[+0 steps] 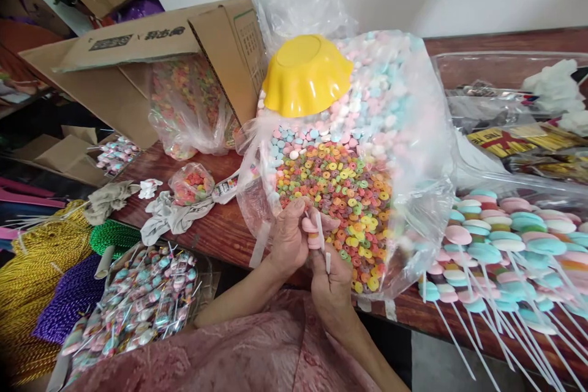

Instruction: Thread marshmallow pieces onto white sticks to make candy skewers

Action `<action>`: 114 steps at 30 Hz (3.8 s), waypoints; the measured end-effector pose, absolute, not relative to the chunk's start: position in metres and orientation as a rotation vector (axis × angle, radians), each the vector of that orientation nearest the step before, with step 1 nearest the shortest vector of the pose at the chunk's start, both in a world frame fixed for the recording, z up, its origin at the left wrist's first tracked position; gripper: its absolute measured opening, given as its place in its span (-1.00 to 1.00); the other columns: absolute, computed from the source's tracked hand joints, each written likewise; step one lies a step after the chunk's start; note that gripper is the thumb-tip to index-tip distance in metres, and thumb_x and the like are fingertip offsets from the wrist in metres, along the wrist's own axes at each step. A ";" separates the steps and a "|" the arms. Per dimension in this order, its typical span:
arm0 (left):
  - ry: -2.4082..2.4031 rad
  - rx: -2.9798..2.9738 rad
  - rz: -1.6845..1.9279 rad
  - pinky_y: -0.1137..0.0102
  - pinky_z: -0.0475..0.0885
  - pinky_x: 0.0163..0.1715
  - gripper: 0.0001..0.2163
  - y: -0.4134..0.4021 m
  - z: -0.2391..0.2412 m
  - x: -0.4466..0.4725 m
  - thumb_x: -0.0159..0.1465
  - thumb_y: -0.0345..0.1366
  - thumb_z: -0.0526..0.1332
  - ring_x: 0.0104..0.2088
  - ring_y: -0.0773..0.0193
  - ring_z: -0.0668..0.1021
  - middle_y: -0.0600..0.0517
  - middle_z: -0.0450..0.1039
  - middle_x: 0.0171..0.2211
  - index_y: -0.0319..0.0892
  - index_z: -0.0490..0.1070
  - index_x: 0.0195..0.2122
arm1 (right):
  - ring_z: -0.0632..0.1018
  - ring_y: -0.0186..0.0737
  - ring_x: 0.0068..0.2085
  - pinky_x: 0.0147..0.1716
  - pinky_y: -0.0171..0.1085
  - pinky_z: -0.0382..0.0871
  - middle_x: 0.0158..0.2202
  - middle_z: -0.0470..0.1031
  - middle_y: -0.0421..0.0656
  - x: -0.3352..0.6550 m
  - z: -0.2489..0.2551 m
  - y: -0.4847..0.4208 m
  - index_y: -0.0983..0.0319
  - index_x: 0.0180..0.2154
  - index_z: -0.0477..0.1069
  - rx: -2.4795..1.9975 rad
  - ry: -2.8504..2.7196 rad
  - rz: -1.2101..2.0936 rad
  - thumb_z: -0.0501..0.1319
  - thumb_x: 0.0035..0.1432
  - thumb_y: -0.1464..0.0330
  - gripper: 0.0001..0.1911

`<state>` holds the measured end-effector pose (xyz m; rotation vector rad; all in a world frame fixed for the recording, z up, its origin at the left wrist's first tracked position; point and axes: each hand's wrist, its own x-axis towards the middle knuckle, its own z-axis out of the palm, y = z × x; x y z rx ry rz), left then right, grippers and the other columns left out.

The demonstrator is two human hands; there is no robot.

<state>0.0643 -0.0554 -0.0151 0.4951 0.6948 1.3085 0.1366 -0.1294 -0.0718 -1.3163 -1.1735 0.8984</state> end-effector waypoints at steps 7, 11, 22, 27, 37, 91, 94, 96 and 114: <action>0.774 0.464 1.245 0.51 0.14 -0.67 -0.60 -0.059 -0.021 0.065 0.10 0.10 0.33 -0.69 0.44 0.32 0.13 0.37 -0.61 -0.17 0.39 -0.38 | 0.32 -0.31 -0.45 -0.44 -0.31 0.26 -0.48 0.36 -0.24 0.137 -0.078 -0.132 0.22 -0.30 0.52 -1.306 -1.147 0.932 0.17 0.35 0.18 -0.71; 0.777 0.483 1.244 0.51 0.20 -0.64 -0.61 -0.064 -0.023 0.068 0.10 0.08 0.34 -0.64 0.39 0.41 0.11 0.41 -0.61 -0.18 0.40 -0.40 | 0.38 -0.27 -0.44 -0.43 -0.29 0.32 -0.49 0.40 -0.23 0.139 -0.076 -0.133 0.22 -0.24 0.56 -1.332 -1.172 0.913 0.16 0.36 0.14 -0.68; 0.636 0.516 1.243 0.51 0.24 -0.54 -0.59 -0.058 -0.019 0.071 0.04 0.02 0.47 -0.57 0.48 0.30 0.12 0.34 -0.56 -0.23 0.42 -0.45 | 0.41 -0.25 -0.40 -0.40 -0.31 0.33 -0.49 0.39 -0.22 0.157 -0.046 -0.119 0.24 -0.32 0.49 -1.371 -1.187 0.936 0.17 0.33 0.12 -0.66; 0.691 0.591 1.318 0.51 0.30 -0.51 -0.59 -0.051 -0.023 0.065 0.11 0.08 0.41 -0.48 0.40 0.42 0.06 0.43 -0.48 -0.20 0.47 -0.37 | 0.22 -0.35 -0.53 -0.52 -0.33 0.12 -0.59 0.20 -0.29 0.160 -0.044 -0.121 0.21 -0.50 0.28 -1.373 -1.262 0.971 0.13 0.36 0.11 -0.57; 0.940 0.976 1.300 0.39 0.51 -0.32 -0.58 -0.007 -0.024 0.011 0.26 0.06 0.25 -0.35 0.27 0.59 -0.05 0.58 -0.29 -0.20 0.52 -0.07 | 0.22 -0.34 -0.56 -0.59 -0.33 0.09 -0.60 0.21 -0.28 0.181 -0.047 -0.120 0.20 -0.53 0.29 -1.472 -1.184 0.919 0.21 0.28 0.06 -0.56; 0.834 0.651 1.084 0.36 0.59 -0.24 -0.73 -0.035 -0.009 0.011 -0.14 -0.33 0.55 -0.34 0.25 0.66 0.00 0.66 -0.37 -0.24 0.64 -0.39 | 0.23 -0.35 -0.58 -0.56 -0.32 0.10 -0.64 0.21 -0.30 0.176 -0.037 -0.129 0.18 -0.56 0.19 -1.438 -1.429 0.865 0.09 0.36 0.17 -0.57; 0.837 0.652 1.172 0.35 0.61 -0.31 -0.70 -0.038 -0.010 0.009 -0.18 -0.32 0.58 -0.37 0.24 0.66 0.02 0.64 -0.41 -0.23 0.62 -0.41 | 0.26 -0.34 -0.56 -0.54 -0.32 0.13 -0.61 0.21 -0.30 0.178 -0.036 -0.136 0.18 -0.52 0.23 -1.399 -1.446 0.868 0.09 0.38 0.21 -0.60; 0.841 0.649 1.242 0.34 0.61 -0.34 -0.68 -0.038 -0.011 0.007 -0.20 -0.32 0.58 -0.39 0.24 0.65 0.05 0.64 -0.42 -0.22 0.61 -0.39 | 0.26 -0.34 -0.55 -0.53 -0.33 0.14 -0.59 0.21 -0.31 0.180 -0.037 -0.140 0.19 -0.49 0.25 -1.382 -1.478 0.867 0.09 0.38 0.24 -0.64; 0.817 0.808 1.500 0.44 0.55 -0.40 -0.69 -0.042 -0.019 0.007 -0.11 -0.30 0.57 -0.48 0.38 0.59 0.08 0.64 -0.36 -0.11 0.65 -0.31 | 0.29 -0.35 -0.56 -0.54 -0.35 0.13 -0.59 0.23 -0.33 0.179 -0.043 -0.145 0.19 -0.43 0.30 -1.364 -1.633 0.780 0.09 0.34 0.40 -0.75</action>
